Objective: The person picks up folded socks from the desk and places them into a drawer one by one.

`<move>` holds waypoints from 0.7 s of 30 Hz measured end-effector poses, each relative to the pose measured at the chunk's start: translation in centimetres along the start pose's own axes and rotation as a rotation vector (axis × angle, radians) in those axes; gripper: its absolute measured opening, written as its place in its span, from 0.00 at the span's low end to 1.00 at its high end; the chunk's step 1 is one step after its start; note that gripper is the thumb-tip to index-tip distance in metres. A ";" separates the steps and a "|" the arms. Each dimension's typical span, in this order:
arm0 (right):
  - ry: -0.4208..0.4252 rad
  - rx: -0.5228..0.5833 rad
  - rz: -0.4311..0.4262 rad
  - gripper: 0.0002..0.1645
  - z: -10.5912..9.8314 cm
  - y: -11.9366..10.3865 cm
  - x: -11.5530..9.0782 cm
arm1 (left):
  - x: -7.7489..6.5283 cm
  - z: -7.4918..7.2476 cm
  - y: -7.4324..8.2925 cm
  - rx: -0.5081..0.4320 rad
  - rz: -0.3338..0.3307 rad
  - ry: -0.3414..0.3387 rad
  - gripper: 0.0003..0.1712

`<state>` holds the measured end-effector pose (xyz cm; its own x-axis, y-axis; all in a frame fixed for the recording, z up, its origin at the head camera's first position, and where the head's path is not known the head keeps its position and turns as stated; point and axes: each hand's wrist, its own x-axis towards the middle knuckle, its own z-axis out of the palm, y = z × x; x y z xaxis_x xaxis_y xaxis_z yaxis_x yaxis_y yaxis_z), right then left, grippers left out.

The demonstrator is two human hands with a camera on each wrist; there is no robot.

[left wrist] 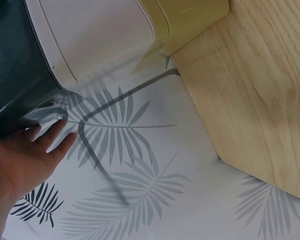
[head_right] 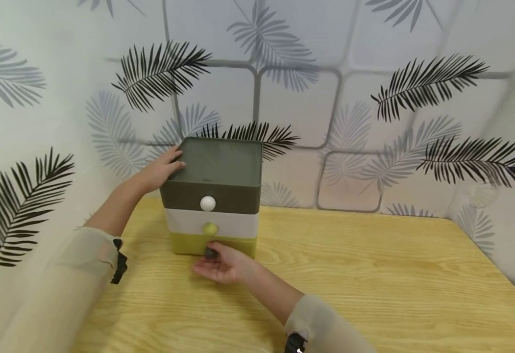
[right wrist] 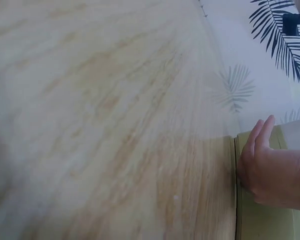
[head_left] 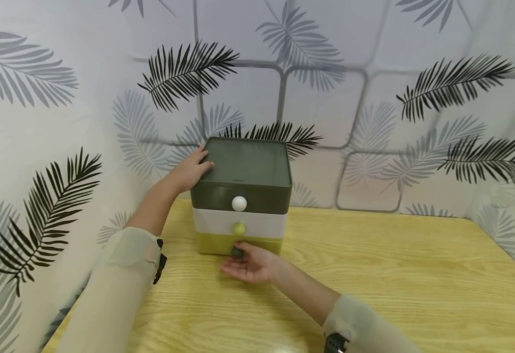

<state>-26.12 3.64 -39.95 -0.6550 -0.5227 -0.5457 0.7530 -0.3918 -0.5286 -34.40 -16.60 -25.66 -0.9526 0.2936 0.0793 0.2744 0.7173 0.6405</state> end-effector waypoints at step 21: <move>0.338 -1.248 -0.856 0.22 -8.7 -10.6 -15.0 | -2.2 5.4 11.6 0.482 0.314 0.441 0.33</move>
<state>-24.79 22.19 -31.80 -0.9604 -0.2234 0.1662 -0.2560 0.4736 -0.8427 -28.40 -5.55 -22.50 -0.7559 0.3223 0.5699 0.4740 0.8699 0.1367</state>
